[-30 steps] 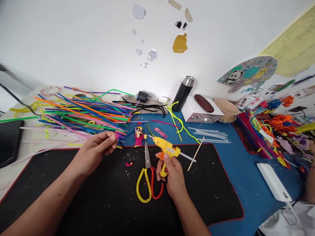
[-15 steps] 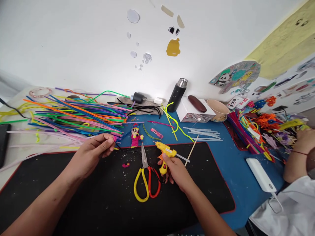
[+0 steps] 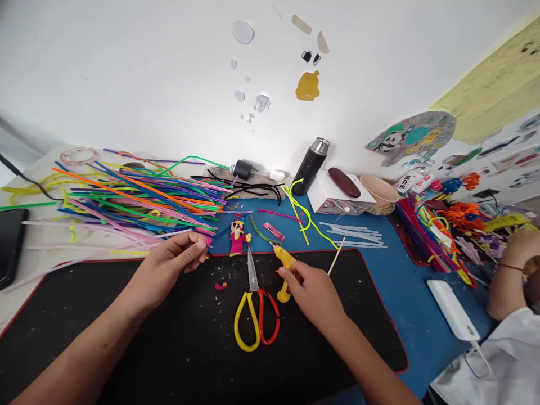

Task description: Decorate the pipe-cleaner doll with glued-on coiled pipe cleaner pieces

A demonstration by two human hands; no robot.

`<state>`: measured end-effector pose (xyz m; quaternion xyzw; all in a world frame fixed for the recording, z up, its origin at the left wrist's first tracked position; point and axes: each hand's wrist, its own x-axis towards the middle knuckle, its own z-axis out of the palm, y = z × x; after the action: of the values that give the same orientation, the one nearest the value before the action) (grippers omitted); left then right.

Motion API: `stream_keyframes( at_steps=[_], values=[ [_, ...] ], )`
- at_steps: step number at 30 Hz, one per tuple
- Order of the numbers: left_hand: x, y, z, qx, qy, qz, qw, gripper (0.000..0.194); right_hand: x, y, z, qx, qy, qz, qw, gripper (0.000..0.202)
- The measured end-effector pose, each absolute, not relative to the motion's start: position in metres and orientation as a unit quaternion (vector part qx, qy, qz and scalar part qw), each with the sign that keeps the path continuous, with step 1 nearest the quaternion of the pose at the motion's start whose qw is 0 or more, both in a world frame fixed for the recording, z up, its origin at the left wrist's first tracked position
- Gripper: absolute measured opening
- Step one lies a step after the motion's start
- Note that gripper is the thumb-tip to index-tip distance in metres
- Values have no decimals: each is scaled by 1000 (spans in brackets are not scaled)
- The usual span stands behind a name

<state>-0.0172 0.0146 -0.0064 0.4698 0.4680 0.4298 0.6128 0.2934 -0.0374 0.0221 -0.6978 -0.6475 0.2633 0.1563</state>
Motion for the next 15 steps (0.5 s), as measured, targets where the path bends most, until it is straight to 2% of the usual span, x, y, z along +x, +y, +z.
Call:
stream_keyframes(
  at_steps=[3,8,12,15],
  values=[
    [-16,15,-6,483,471,427,602,42,272,-15,27,-688,-659,248,176,33],
    [-12,17,-12,490,484,427,585,42,236,27,25,-655,-711,231,107,23],
    [-7,16,-17,475,492,417,600,44,222,48,20,-657,-718,224,44,28],
    [-4,15,-20,461,481,407,625,44,219,55,16,-654,-722,224,32,29]
  ],
)
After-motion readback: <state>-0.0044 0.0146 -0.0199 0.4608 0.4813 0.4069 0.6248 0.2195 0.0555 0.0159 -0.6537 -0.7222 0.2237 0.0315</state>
